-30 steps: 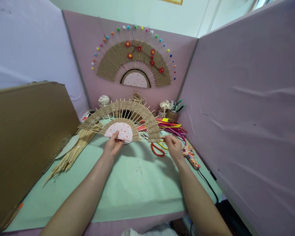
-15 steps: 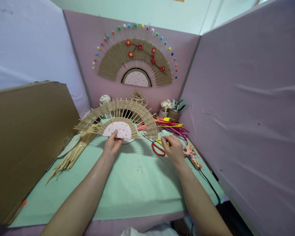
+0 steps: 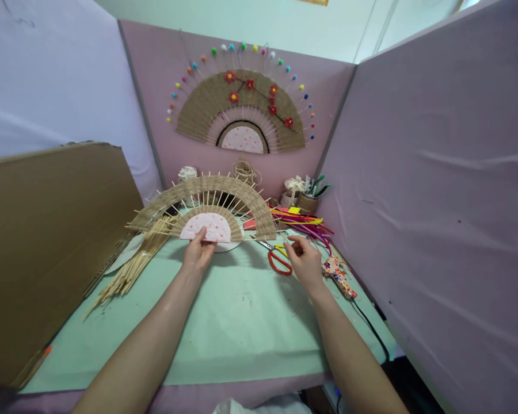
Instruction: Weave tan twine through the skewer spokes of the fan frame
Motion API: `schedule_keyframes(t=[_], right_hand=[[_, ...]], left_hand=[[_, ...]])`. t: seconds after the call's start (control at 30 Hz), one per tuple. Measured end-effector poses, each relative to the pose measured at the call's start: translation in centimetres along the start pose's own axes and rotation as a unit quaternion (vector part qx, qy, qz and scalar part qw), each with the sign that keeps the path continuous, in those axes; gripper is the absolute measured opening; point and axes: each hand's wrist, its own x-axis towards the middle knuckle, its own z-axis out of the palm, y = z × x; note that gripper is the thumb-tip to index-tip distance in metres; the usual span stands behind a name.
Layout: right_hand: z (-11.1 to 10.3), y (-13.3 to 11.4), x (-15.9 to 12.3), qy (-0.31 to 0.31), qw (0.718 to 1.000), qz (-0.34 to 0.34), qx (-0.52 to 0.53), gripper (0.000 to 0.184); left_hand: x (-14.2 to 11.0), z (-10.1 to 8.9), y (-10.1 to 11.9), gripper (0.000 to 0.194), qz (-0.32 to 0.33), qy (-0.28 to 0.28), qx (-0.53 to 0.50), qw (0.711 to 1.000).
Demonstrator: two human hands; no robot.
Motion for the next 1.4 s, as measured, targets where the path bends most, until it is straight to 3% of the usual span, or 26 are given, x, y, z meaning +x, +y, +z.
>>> schedule_keyframes(t=[0.3, 0.53, 0.87, 1.4], right_hand=[[0.2, -0.1, 0.0, -0.054, 0.993, 0.056, 0.085, 0.024], [0.4, -0.5, -0.1, -0.115, 0.986, 0.056, 0.112, 0.023], [0.4, 0.8, 0.5, -0.113, 0.98, 0.078, 0.141, 0.026], [0.2, 0.3, 0.6, -0.105, 0.979, 0.068, 0.158, 0.021]], left_hand=[[-0.4, 0.2, -0.2, 0.029, 0.002, -0.011, -0.004, 1.0], [0.0, -0.3, -0.4, 0.027, -0.005, -0.016, -0.002, 1.0], [0.4, -0.8, -0.1, 0.021, -0.024, -0.013, 0.011, 1.0], [-0.5, -0.5, 0.1, 0.026, -0.055, -0.014, 0.021, 0.998]])
